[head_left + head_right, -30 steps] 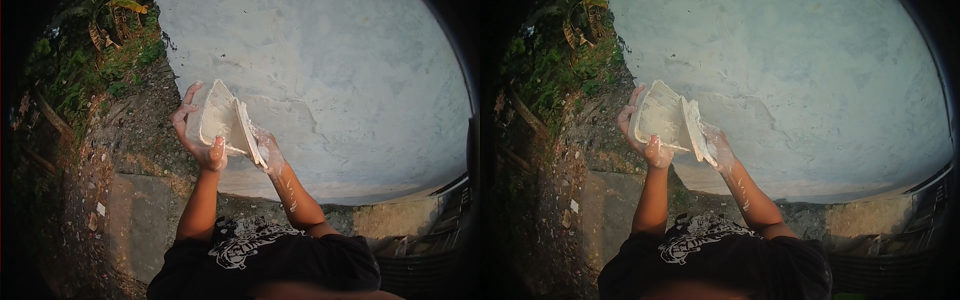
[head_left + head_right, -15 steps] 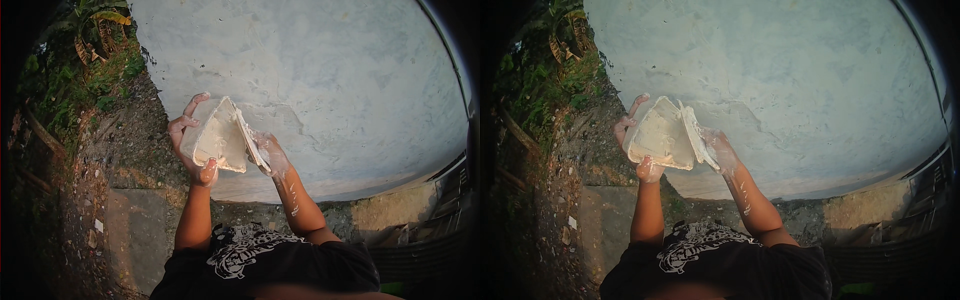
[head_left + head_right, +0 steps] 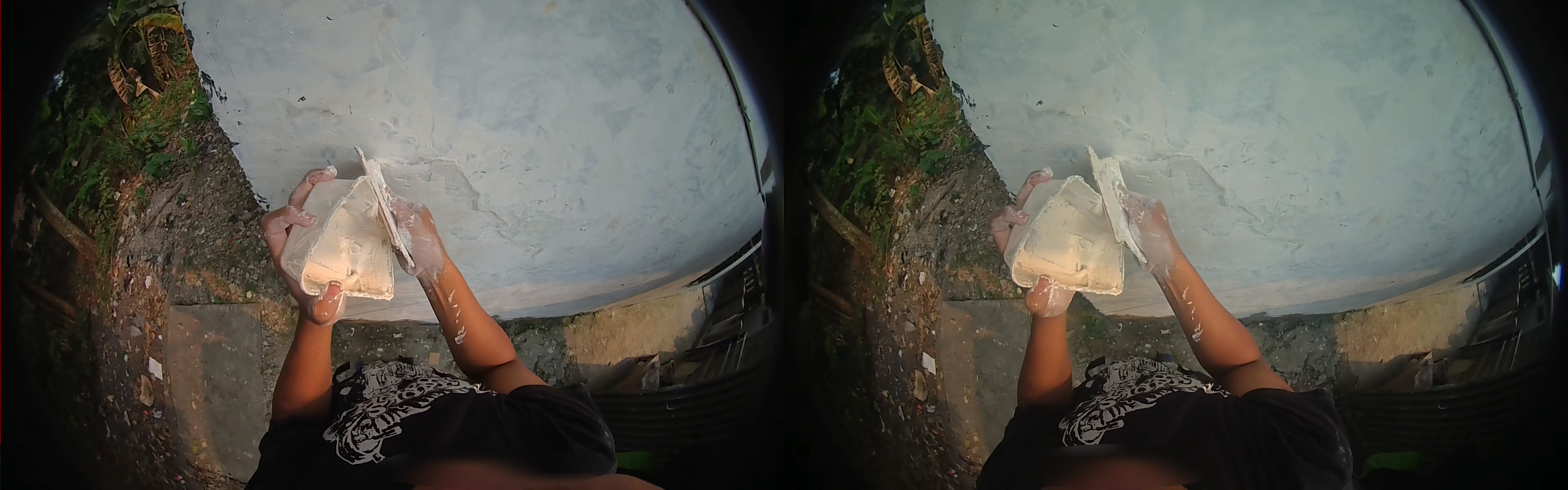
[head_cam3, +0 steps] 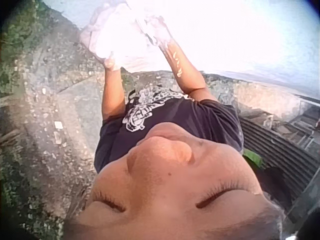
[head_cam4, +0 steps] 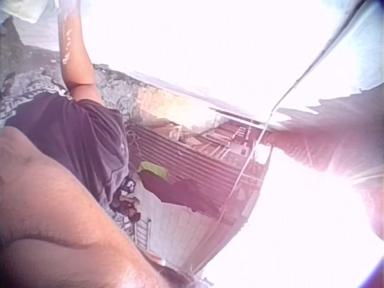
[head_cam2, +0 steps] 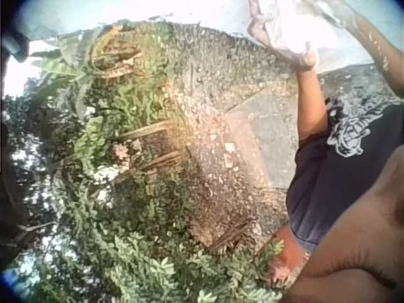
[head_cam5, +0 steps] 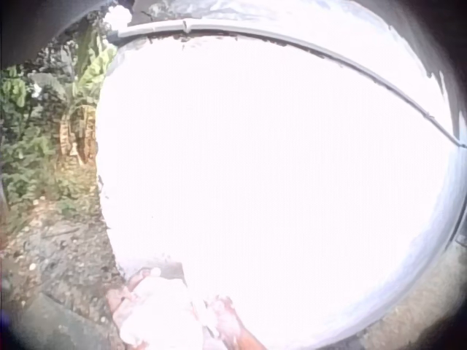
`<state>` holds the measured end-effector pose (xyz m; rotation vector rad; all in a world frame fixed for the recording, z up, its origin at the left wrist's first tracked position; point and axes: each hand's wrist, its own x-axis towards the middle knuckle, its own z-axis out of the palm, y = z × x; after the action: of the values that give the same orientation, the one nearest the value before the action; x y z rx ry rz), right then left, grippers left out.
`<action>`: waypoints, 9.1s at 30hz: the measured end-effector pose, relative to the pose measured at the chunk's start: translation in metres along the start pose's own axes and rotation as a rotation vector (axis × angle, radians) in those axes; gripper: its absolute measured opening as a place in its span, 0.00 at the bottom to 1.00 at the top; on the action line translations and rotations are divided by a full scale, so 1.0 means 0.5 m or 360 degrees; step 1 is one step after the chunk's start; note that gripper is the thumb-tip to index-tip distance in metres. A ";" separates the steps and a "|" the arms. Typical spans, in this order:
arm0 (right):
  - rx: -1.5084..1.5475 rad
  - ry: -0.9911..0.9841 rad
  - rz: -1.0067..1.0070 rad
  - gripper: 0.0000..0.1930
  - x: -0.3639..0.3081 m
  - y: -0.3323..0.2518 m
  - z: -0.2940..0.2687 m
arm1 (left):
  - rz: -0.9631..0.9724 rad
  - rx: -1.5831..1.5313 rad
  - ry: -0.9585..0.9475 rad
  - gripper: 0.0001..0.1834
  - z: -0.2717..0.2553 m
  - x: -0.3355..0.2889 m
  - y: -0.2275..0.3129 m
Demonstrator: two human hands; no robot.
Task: Apply plaster or wall putty to an exterior wall using a putty knife and a plastic container.
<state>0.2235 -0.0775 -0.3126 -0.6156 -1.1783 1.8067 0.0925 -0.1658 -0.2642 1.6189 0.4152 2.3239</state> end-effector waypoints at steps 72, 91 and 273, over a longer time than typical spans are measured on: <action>-0.1520 0.0319 -0.1520 0.17 -0.040 0.101 0.057 | -0.0053 -0.0464 0.0759 0.35 -0.106 0.019 0.007; 0.0091 0.0637 -0.0486 0.13 -0.072 -0.031 0.018 | 0.0094 0.0047 0.0499 0.38 -0.110 0.025 0.039; -0.2704 0.0902 -0.2811 0.21 0.189 -0.973 0.664 | 0.0152 0.0477 0.0091 0.14 -0.156 0.499 0.223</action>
<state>0.1134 -0.0673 0.2735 -0.4585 -1.6116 -0.9982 -0.0710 -0.1781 -0.0324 1.7388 0.7457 2.4793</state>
